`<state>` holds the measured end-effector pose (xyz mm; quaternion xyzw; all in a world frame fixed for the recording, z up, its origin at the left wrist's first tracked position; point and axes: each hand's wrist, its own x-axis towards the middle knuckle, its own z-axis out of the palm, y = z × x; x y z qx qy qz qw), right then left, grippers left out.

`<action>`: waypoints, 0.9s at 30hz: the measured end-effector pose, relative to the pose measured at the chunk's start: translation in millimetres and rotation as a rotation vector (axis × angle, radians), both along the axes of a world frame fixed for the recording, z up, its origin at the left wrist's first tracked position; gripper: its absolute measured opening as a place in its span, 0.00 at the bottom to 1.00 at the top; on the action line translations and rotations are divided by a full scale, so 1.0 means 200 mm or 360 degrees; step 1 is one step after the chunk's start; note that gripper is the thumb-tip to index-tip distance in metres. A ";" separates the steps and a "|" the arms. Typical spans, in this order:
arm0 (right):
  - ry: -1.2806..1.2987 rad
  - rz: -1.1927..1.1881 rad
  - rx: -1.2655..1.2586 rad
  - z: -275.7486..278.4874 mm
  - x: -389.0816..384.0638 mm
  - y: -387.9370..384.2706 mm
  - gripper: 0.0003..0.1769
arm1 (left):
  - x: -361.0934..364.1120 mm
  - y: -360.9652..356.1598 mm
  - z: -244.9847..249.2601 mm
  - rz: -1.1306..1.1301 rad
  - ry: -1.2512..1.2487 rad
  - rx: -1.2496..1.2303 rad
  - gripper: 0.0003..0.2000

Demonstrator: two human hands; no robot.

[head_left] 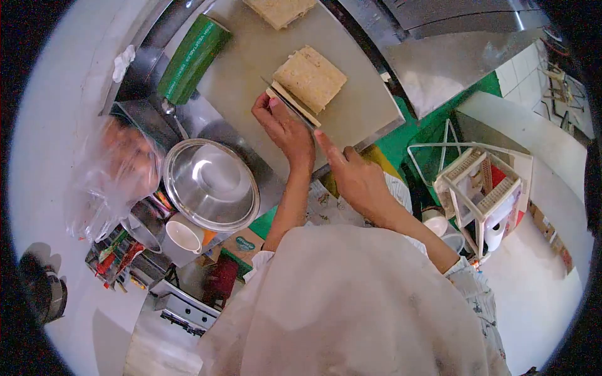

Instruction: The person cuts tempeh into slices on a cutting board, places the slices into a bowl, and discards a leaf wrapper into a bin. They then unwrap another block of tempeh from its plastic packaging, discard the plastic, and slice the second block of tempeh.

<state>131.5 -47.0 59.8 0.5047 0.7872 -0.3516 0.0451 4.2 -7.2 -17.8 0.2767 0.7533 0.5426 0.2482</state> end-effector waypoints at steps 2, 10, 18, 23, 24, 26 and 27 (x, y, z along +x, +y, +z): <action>0.0063 -0.0004 -0.0040 -0.02 0.00 0.00 0.45 | 0.00 0.00 0.01 -0.0028 -0.0062 0.0037 0.20; -0.0067 -0.0001 -0.0080 -0.03 -0.03 0.00 0.43 | 0.01 0.00 0.01 -0.0003 -0.0016 0.0036 0.22; -0.0007 -0.0074 0.0071 -0.07 -0.05 -0.01 0.38 | 0.01 0.00 0.00 0.0024 -0.0015 0.0003 0.23; -0.0072 0.0004 0.0015 -0.11 -0.08 0.03 0.39 | 0.01 0.00 -0.01 0.0021 0.0031 0.0051 0.22; -0.0068 0.0002 0.0021 -0.11 -0.08 0.03 0.39 | 0.01 0.00 -0.01 0.0019 0.0034 0.0057 0.22; 0.0009 0.0008 -0.0011 -0.08 -0.07 0.04 0.39 | 0.00 -0.01 -0.01 0.0032 0.0001 0.0060 0.21; 0.0008 0.0007 -0.0007 -0.08 -0.06 0.03 0.39 | 0.00 -0.01 -0.01 0.0031 0.0000 0.0063 0.21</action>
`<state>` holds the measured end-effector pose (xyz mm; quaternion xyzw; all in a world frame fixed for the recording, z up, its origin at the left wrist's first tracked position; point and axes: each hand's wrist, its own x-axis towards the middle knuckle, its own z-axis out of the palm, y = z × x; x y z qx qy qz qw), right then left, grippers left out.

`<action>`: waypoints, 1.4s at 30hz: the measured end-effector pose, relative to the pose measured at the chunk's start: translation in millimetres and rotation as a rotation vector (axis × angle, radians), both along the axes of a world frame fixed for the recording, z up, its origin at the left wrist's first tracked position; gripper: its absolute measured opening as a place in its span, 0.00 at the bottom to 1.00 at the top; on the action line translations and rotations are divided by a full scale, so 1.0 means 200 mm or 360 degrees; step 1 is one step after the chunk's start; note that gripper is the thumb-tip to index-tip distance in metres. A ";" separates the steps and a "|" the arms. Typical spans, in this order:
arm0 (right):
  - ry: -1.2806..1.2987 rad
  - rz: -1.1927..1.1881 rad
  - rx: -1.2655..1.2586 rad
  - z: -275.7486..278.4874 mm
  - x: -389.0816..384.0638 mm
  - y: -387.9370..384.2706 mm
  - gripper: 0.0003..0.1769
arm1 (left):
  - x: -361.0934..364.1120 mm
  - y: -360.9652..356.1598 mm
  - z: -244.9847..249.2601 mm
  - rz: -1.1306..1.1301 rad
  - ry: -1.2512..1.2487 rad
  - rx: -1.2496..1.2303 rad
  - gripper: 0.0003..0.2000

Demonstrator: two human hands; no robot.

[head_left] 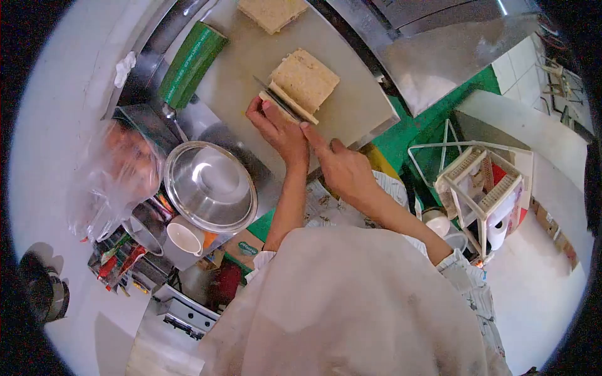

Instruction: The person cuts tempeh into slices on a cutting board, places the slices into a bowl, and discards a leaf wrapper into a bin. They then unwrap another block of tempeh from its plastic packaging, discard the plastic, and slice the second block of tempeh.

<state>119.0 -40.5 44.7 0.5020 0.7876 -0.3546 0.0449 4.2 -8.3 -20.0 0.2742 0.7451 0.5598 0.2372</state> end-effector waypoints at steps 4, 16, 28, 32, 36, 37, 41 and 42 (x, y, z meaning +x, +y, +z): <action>0.0076 -0.0115 0.0022 0.02 0.06 -0.08 0.34 | 0.00 0.00 0.01 0.0010 0.0004 0.0032 0.20; 0.0137 -0.0093 -0.0048 -0.03 0.10 -0.11 0.44 | 0.00 -0.01 0.02 -0.0021 -0.0027 0.0000 0.21; 0.0035 -0.0045 -0.0119 -0.08 0.05 -0.05 0.40 | -0.01 0.00 0.03 -0.0006 0.0029 -0.0039 0.20; 0.0096 -0.0062 0.0030 -0.22 0.01 -0.03 0.37 | -0.01 -0.01 0.03 -0.0013 -0.0011 -0.0042 0.20; 0.0261 -0.0075 0.0236 -0.23 -0.01 0.01 0.34 | -0.02 -0.01 0.03 0.0000 0.0000 0.0003 0.19; 0.0287 -0.0075 0.0234 -0.25 0.02 -0.01 0.35 | -0.02 -0.01 0.02 0.0017 -0.0068 0.0000 0.19; 0.0246 0.0019 0.0189 -0.21 0.22 -0.10 0.34 | -0.03 -0.01 0.05 0.0114 -0.0159 0.0000 0.18; 0.0246 0.0026 0.0193 -0.19 0.28 -0.12 0.34 | -0.03 -0.02 0.04 0.0120 -0.0160 0.0005 0.18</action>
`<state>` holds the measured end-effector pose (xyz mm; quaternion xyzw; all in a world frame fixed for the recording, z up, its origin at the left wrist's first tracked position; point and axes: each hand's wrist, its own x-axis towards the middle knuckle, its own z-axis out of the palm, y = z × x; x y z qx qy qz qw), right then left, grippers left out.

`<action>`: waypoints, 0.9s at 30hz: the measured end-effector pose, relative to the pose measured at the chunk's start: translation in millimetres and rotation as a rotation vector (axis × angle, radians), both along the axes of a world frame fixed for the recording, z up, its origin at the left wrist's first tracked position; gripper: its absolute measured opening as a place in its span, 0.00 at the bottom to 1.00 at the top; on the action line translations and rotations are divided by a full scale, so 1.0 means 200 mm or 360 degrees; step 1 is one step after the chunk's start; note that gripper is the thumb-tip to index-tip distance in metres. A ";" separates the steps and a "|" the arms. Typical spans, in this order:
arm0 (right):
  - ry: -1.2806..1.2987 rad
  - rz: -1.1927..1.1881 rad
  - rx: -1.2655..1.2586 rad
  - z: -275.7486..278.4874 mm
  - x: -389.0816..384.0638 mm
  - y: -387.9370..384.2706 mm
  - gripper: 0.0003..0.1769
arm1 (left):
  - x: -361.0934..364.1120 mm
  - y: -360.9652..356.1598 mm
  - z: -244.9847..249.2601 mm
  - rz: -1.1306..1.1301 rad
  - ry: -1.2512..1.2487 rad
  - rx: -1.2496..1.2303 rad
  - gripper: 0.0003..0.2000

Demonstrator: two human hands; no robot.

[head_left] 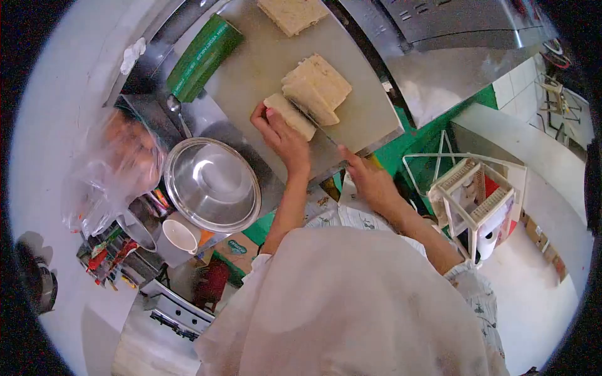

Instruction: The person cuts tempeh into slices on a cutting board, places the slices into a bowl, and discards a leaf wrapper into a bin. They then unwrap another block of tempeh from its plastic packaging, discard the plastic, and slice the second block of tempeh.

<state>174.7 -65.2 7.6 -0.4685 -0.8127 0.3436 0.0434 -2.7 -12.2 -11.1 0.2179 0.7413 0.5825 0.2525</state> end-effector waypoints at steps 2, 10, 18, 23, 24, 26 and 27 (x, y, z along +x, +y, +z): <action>0.0037 -0.0020 -0.0189 0.04 0.10 -0.04 0.33 | -0.03 -0.02 -0.01 0.0045 -0.0102 -0.0006 0.19; -0.0056 -0.0093 -0.0479 0.26 0.28 -0.03 0.31 | -0.06 -0.12 0.00 0.0004 -0.0282 0.0178 0.22; -0.0176 0.0110 -0.0035 0.23 -0.03 0.05 0.32 | -0.10 -0.24 0.17 0.0119 -0.0212 0.0264 0.26; -0.0033 0.0240 0.0105 0.08 -0.15 0.05 0.25 | -0.12 -0.28 0.38 0.0337 -0.0184 0.0470 0.26; -0.0030 0.0259 0.0119 0.06 -0.17 0.07 0.25 | -0.14 -0.29 0.39 0.0356 -0.0180 0.0485 0.26; -0.0144 0.0438 0.0147 0.04 -0.23 0.10 0.24 | -0.19 -0.31 0.42 0.0363 -0.0286 0.0455 0.27; -0.0137 0.0458 0.0159 0.04 -0.24 0.11 0.24 | -0.21 -0.32 0.43 0.0381 -0.0277 0.0469 0.27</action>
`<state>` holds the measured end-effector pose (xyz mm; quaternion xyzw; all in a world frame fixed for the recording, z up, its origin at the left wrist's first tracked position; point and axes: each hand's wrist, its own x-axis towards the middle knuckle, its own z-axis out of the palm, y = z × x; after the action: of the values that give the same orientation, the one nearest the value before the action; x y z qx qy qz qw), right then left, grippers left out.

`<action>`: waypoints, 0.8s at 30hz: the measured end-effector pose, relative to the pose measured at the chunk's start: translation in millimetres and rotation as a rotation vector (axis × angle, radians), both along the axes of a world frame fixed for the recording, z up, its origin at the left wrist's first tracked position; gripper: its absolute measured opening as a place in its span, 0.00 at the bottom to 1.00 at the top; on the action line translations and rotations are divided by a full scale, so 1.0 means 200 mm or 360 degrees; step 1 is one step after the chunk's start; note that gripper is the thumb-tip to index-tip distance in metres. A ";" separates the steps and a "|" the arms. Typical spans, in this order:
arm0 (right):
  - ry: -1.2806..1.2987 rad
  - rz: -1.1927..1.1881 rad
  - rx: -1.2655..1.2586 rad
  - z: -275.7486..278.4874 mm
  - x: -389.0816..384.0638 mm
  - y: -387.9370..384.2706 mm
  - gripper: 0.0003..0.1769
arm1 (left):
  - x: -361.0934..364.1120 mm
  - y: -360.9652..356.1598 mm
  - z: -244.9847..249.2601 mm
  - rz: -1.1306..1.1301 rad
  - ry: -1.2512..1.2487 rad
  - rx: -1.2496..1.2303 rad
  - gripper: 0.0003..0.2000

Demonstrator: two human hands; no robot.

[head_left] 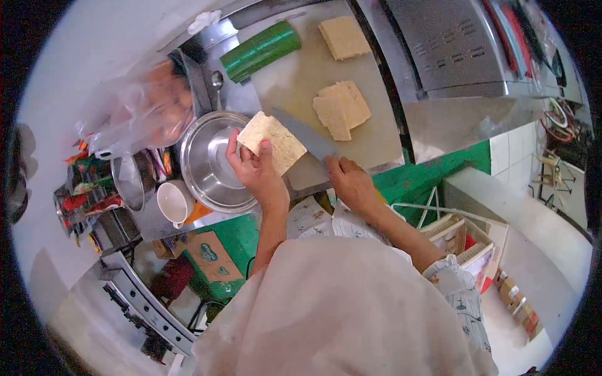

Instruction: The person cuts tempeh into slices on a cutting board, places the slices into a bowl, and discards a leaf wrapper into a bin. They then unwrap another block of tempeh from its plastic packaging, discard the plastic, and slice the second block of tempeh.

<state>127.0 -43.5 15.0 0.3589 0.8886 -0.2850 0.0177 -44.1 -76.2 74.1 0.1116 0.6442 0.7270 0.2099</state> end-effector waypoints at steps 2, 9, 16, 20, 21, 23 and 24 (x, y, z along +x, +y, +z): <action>0.0040 0.0058 0.0306 0.01 -0.03 0.01 0.21 | -0.03 -0.02 0.02 -0.0026 -0.0186 0.0144 0.27; -0.0009 0.0116 0.0429 0.14 -0.07 0.06 0.18 | -0.10 -0.07 0.06 -0.0048 -0.0573 0.0367 0.29; 0.0433 -0.0495 0.0416 0.08 0.03 0.38 0.18 | -0.14 -0.14 0.04 -0.0058 -0.0942 0.0392 0.35; 0.0314 -0.0827 0.0125 -0.09 0.06 0.55 0.22 | -0.14 -0.15 0.03 -0.0035 -0.0883 0.0313 0.36; 0.0310 -0.0827 0.0142 -0.10 0.05 0.58 0.22 | -0.14 -0.16 0.02 -0.0040 -0.0891 0.0328 0.36; 0.0493 -0.0935 -0.0111 -0.12 0.03 0.61 0.31 | -0.14 -0.17 0.00 -0.0093 -0.0981 0.0347 0.35; 0.0491 -0.0932 -0.0098 -0.11 0.01 0.63 0.31 | -0.13 -0.17 -0.02 -0.0095 -0.0987 0.0359 0.35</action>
<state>129.1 82.4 -6.9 0.5511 0.7309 -0.3556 -0.1889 -69.9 -109.4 70.0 -0.0738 0.4614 0.7866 0.4036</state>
